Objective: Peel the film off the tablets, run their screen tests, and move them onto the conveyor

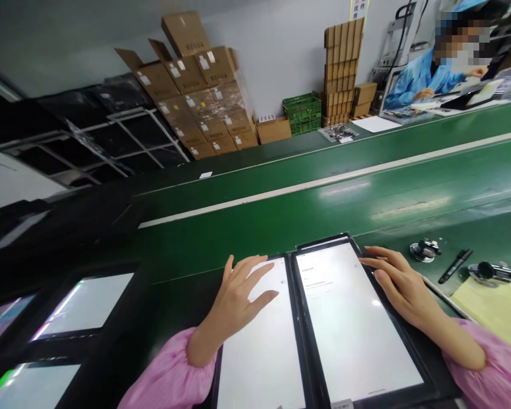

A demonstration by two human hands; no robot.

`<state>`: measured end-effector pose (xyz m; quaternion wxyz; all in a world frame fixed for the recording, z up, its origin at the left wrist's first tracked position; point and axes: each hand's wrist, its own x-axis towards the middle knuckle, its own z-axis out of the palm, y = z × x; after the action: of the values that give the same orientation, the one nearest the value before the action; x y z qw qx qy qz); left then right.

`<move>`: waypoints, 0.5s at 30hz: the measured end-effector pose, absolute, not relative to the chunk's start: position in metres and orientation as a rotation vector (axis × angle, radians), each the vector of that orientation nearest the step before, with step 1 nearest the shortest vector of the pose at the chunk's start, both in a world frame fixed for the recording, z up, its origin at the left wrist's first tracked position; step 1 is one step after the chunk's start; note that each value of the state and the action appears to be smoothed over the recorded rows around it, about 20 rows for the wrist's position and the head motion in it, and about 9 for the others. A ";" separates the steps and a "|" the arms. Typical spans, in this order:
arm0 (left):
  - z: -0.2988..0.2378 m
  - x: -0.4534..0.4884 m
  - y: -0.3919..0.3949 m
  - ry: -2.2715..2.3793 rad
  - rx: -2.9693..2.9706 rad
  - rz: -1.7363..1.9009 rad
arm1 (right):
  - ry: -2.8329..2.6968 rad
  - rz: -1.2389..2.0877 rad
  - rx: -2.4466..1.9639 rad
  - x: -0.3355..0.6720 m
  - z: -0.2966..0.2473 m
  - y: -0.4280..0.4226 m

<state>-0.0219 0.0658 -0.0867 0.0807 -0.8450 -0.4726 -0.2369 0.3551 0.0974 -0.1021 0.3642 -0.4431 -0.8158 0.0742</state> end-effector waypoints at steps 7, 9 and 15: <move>-0.080 -0.018 0.062 -1.205 -2.643 -0.791 | -2.145 0.111 -1.080 0.359 -0.107 0.099; -0.081 -0.015 0.061 -1.181 -2.670 -0.792 | -2.110 0.099 -1.094 0.358 -0.109 0.099; -0.073 -0.023 0.053 -1.315 -2.639 -0.628 | -1.913 0.107 -1.227 0.367 -0.099 0.105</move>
<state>-0.0225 0.0534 -0.0726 0.0635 -0.8736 -0.4354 -0.2079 0.3673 0.1047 -0.0992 0.4198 -0.4896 -0.7630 0.0426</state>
